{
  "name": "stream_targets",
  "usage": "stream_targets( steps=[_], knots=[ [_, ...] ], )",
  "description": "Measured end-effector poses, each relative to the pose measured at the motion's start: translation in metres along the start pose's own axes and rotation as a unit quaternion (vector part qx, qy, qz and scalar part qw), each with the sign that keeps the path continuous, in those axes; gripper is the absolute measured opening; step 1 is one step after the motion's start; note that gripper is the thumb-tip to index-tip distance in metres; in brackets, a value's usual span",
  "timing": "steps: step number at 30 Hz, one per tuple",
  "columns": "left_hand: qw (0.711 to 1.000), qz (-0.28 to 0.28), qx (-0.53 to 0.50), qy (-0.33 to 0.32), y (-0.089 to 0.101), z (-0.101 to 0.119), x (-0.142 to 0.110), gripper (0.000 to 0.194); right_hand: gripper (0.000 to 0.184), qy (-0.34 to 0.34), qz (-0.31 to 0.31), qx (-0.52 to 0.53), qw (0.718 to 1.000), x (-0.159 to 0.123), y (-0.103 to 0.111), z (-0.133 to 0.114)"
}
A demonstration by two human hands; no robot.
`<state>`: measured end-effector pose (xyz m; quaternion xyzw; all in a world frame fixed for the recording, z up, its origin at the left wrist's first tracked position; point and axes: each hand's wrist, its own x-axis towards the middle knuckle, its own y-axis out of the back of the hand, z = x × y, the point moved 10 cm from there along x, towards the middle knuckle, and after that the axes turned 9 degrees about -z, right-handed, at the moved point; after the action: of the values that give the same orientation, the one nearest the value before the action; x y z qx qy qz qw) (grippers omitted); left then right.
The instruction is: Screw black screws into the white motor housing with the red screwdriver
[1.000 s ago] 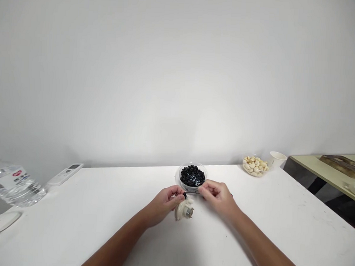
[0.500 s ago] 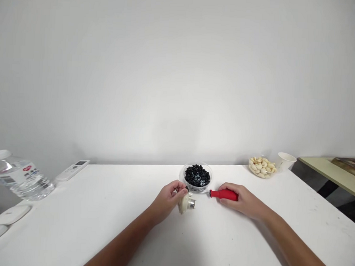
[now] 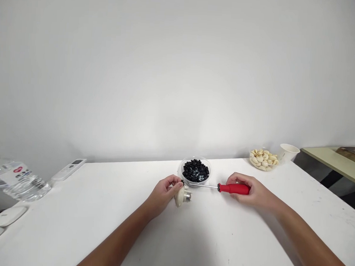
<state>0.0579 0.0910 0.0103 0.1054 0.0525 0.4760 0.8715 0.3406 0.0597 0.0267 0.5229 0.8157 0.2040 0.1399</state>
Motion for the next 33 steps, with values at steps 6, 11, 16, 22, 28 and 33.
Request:
stream_targets(
  steps=[6, 11, 16, 22, 28, 33],
  knots=[
    [1.0, 0.0, 0.001, 0.007, 0.001, 0.001, 0.0, 0.035, 0.024, -0.004, 0.031, 0.015, 0.999, 0.0, 0.006, 0.001],
    [1.0, 0.003, 0.005, 0.002, 0.002, 0.002, 0.001, 0.036, 0.023, -0.019, 0.132, 0.128, 0.983, -0.001, 0.032, 0.018],
    [1.0, 0.005, 0.003, 0.008, 0.004, -0.001, 0.003, 0.036, 0.025, -0.019, 0.202, 0.192, 0.96, -0.005, 0.053, 0.027],
    [1.0, 0.009, -0.022, 0.011, 0.002, 0.0, 0.002, 0.038, 0.043, 0.041, 0.17, 0.162, 0.971, -0.005, 0.05, 0.007],
    [1.0, 0.016, 0.003, 0.009, 0.004, 0.001, 0.002, 0.037, 0.042, 0.022, 0.217, 0.258, 0.941, -0.007, 0.061, 0.026],
    [1.0, 0.019, -0.009, 0.015, 0.004, 0.002, 0.002, 0.036, 0.043, -0.08, 0.245, 0.245, 0.935, -0.006, 0.061, 0.061]
  ],
)
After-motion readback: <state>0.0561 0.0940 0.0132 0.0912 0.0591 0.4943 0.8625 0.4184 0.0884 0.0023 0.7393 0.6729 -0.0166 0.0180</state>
